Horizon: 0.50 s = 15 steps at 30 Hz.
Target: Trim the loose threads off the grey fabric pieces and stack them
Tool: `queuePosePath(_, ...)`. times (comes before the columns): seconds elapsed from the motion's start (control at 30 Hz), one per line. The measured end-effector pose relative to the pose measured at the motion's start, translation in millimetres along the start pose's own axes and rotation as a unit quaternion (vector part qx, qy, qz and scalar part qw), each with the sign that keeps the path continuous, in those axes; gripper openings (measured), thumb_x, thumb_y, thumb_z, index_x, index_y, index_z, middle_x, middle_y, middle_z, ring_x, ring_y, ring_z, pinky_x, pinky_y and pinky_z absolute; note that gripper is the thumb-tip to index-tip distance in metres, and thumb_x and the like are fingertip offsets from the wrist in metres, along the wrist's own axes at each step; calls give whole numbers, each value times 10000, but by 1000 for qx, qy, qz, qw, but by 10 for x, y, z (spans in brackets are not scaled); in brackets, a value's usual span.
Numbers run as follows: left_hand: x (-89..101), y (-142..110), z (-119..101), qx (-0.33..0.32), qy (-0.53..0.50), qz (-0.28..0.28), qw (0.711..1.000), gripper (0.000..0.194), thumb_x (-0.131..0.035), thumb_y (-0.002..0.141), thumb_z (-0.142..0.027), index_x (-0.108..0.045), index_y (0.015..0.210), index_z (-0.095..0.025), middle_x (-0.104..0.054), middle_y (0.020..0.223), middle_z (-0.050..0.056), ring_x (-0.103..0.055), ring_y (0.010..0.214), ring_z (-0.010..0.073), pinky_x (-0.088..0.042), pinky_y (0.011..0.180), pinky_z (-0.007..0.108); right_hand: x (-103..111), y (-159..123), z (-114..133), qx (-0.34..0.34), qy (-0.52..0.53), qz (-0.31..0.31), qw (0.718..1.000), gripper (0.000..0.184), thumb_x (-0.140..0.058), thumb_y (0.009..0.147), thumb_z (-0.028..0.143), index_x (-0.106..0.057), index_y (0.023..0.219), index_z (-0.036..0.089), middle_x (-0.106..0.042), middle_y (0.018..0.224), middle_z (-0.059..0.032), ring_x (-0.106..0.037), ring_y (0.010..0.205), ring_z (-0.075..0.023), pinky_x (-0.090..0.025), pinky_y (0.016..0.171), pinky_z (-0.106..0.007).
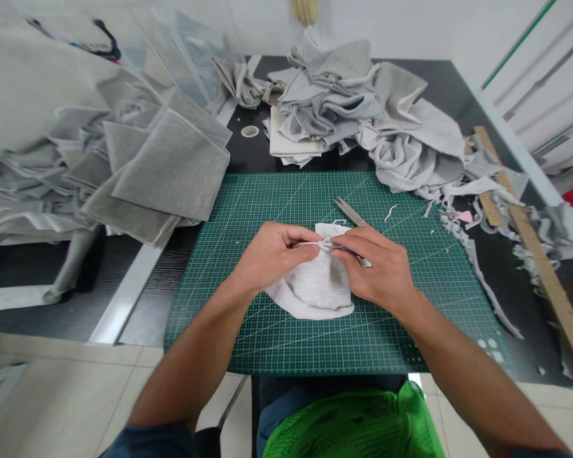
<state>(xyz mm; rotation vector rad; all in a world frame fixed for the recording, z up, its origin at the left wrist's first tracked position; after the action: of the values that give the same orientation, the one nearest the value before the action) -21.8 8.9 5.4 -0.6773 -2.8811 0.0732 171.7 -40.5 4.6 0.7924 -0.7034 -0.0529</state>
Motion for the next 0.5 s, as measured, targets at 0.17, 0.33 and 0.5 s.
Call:
queuePosePath(0.17,-4,0,-9,10,-12,1,1000,180,-767,778,-218,-833,938,-170,-809,883,62,-708,727,161,-540,650,245,1,0,17,-1,7,-3,1000,183,-684,930,183,-746,1095,232,-774,994,-52,-727,915,-201,-627,834,-379)
queuePosePath(0.33,-15,-5,-4,19,-4,13,1000,198,-756,787,-225,-832,962,-171,-813,896,68,-720,731,172,-555,660,259,-15,-4,9,-2,5,0,1000,198,-678,935,195,-743,1115,246,-774,1008,-51,-726,918,-204,-629,843,-390)
queuePosePath(0.5,-18,-3,-3,17,4,14,1000,195,-758,784,-233,-829,953,-167,-807,870,61,-706,703,165,-536,617,250,-21,-13,5,3,9,0,1000,196,-668,932,173,-750,1095,245,-778,990,-43,-730,909,-202,-626,858,-393)
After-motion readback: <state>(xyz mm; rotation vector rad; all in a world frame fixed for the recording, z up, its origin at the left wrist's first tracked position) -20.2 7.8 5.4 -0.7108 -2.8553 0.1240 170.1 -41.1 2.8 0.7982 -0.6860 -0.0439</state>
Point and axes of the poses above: each hand's wrist, its own y-axis towards the middle knuckle, its own x-axis out of the back of the hand, z = x × y, the point moved 3 cm from there along y, towards the middle knuckle
